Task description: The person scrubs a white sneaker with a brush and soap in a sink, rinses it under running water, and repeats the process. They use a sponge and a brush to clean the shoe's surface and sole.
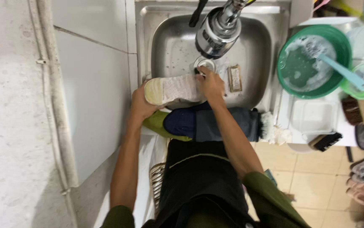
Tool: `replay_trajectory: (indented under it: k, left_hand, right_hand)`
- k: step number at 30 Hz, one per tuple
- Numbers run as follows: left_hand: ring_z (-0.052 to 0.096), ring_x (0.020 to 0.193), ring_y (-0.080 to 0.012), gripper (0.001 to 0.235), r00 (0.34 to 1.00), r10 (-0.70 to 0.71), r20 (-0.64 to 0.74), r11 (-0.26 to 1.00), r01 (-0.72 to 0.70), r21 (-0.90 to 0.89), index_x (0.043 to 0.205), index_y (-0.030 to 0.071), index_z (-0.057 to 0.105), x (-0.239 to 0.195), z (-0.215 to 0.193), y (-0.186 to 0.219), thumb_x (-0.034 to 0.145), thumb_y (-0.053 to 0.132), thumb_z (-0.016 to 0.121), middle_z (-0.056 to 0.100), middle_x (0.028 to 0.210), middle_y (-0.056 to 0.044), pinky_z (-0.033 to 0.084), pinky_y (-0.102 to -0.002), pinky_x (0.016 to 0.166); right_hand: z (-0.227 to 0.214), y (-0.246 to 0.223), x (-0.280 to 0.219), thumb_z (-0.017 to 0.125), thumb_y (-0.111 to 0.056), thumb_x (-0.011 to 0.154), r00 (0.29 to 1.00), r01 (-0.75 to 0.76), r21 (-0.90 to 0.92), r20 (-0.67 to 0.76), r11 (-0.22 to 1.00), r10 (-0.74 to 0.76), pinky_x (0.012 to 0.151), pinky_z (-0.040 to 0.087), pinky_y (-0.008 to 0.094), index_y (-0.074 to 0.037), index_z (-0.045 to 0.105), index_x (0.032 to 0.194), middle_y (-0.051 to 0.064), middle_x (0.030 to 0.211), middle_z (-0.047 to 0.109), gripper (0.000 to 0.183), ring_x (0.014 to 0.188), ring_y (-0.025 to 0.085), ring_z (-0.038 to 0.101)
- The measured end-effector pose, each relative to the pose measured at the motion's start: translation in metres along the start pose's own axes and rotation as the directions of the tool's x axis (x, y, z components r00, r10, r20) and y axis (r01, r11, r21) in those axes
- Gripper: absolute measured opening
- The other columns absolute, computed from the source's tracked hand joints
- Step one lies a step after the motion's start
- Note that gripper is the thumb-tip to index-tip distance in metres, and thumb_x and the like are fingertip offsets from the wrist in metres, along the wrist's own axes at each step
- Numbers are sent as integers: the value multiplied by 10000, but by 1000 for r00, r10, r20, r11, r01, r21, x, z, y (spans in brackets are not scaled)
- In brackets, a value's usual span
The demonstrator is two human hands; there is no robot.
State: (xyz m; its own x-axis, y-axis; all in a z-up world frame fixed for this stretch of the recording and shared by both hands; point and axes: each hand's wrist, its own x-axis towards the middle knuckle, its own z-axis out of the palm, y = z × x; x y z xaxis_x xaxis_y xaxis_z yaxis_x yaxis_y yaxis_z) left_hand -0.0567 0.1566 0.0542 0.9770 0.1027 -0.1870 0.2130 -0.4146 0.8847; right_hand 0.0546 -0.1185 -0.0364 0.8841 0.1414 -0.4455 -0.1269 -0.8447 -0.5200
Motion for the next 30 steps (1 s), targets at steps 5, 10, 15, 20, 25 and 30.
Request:
replay_trajectory:
  k: [5,10,15,20,25,30]
  left_hand:
    - [582,1432,-550,1079,999,-21,34,1000,21,-3,1521,-1,617,3,-1,-3,596,259,1108,699,1444,-304,400,-711,1268]
    - [594,1402,-579,1135,999,12,39,998,-15,58,1515,-43,601,2,2,-7,557,278,1116,691,1429,-339,430,-706,1245]
    - [573,1456,-531,1111,1000,-11,20,1000,11,-16,1546,1,604,8,3,-6,601,278,1116,685,1476,-290,376,-686,1291]
    - [563,1452,-556,1097,1000,4,15,1000,-4,1,1542,-7,600,2,4,-7,615,274,1115,674,1478,-312,377,-719,1282]
    - [569,1446,-555,1106,1000,-7,25,1000,8,0,1523,-28,609,5,1,-6,572,237,1107,685,1455,-318,367,-704,1294]
    - [569,1465,-525,1044,1000,26,4,999,-26,-42,1478,-1,642,9,5,-17,570,212,1110,701,1441,-303,358,-657,1302]
  right_hand:
    - [-38,-9,-94,605,-371,1145,973,-134,-112,176,985,152,1016,611,579,-217,740,1410,158,1258,824,335,1207,389,783]
    - [-34,-12,-37,611,-251,1155,999,-50,98,11,994,50,972,617,614,-198,732,1450,193,1263,824,323,1167,434,795]
    - [-48,-8,-96,626,-375,1132,946,-237,-36,218,971,239,1028,601,568,-307,704,1482,114,1317,797,365,1239,355,773]
    - [-55,-34,-53,580,-252,1158,991,-92,14,95,996,91,1059,564,664,-96,708,1461,298,1279,790,365,1239,492,748]
    - [-19,17,-65,641,-411,1113,958,-201,-77,195,977,212,1093,549,610,-341,734,1431,128,1262,827,339,1233,377,768]
    - [-13,13,-18,637,-327,1126,986,-144,138,101,980,130,1060,568,661,-134,721,1459,236,1335,784,394,1244,478,743]
